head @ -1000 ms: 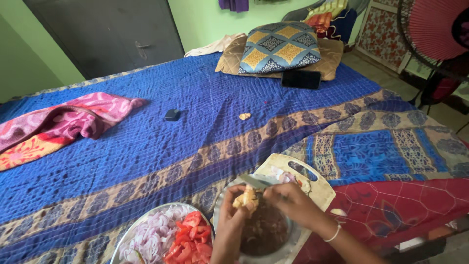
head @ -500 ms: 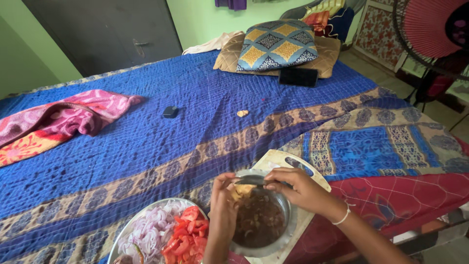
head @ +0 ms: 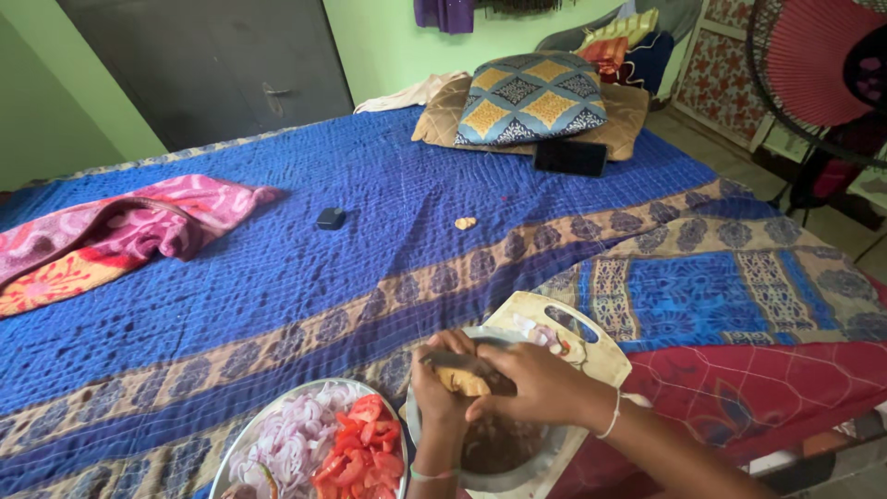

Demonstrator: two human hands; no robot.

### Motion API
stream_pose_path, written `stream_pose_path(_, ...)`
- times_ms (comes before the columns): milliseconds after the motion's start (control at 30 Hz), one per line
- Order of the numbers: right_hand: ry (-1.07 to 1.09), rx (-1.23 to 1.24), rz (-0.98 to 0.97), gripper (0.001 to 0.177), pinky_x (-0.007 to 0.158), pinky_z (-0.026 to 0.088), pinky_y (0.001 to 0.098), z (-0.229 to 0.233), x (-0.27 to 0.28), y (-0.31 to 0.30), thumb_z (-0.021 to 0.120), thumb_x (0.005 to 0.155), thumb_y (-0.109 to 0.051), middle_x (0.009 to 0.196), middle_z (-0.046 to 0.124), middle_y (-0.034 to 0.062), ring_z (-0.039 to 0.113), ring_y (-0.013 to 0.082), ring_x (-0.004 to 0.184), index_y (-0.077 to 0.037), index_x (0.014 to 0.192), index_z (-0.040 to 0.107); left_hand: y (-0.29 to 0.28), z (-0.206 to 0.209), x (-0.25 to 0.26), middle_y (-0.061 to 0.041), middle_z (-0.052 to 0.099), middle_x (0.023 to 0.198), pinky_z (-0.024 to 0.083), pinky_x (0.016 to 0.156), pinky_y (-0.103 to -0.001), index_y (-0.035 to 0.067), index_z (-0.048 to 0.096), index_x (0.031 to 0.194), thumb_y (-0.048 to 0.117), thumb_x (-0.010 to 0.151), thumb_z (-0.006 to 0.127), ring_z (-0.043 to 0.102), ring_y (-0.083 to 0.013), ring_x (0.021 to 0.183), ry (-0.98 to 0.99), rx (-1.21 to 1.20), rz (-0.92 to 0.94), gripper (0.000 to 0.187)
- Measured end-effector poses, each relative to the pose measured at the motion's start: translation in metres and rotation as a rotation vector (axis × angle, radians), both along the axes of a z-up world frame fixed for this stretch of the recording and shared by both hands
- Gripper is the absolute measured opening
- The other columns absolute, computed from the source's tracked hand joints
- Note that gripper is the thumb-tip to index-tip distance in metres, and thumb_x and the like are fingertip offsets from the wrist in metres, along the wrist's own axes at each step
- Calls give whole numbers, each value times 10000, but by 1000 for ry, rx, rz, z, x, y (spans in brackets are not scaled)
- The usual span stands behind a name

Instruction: The person cuts onions and other vegetables on a cutting board, then peels and chops ginger while placing prepared ingredients into a metal bowl and a plate.

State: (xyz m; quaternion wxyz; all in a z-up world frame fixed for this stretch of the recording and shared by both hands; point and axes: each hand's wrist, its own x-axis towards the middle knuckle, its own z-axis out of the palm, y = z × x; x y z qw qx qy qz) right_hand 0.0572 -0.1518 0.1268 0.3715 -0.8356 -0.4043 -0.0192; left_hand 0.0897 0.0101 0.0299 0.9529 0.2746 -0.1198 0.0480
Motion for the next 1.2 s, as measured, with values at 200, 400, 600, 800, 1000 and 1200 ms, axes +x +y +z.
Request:
stream_pose_path(200, 17, -149, -70, 646, 542, 478, 427, -3, -2, -2, 757, 785, -666, 591, 611, 130, 650, 307, 544, -30, 883, 701, -2, -5, 3, -161, 517, 660, 411, 673, -356, 11, 502, 645, 301, 947, 408, 478, -242, 671, -4, 13, -84, 429)
stream_pose_path(400, 161, -244, -127, 612, 537, 481, 425, -4, -9, -8, 806, 705, -658, 536, 594, 128, 662, 293, 515, -54, 744, 715, -3, -7, 3, -151, 507, 645, 397, 644, -349, 4, 502, 635, 305, 956, 426, 480, -242, 653, 47, 154, -148, 447)
stream_pose_path(600, 91, -174, -171, 676, 577, 500, 428, -3, -10, -9, 788, 696, -691, 637, 664, 160, 688, 323, 594, -32, 818, 700, -3, -4, 6, -152, 507, 651, 417, 674, -352, -6, 507, 637, 299, 926, 451, 493, -245, 672, 90, 127, -181, 424)
stream_pose_path(800, -18, -68, -117, 822, 674, 530, 476, -5, -14, -8, 741, 758, -727, 838, 705, 227, 701, 418, 802, 27, 1063, 620, -4, 8, 1, -137, 488, 689, 400, 698, -354, -2, 479, 639, 267, 928, 459, 465, -233, 694, 98, 125, -131, 395)
stream_pose_path(1000, 85, -192, -121, 740, 657, 512, 456, -10, -15, -17, 710, 795, -708, 721, 662, 187, 685, 367, 707, 1, 996, 636, -9, 14, -8, -146, 486, 649, 371, 643, -347, 6, 471, 612, 299, 923, 445, 446, -233, 649, 93, 99, -166, 428)
stream_pose_path(1200, 183, -138, -81, 580, 563, 457, 426, -19, -14, -22, 798, 762, -602, 601, 598, 163, 625, 326, 569, -32, 787, 694, -14, 18, -14, -141, 470, 607, 382, 614, -346, 8, 479, 603, 324, 935, 454, 456, -236, 627, 41, 126, -194, 459)
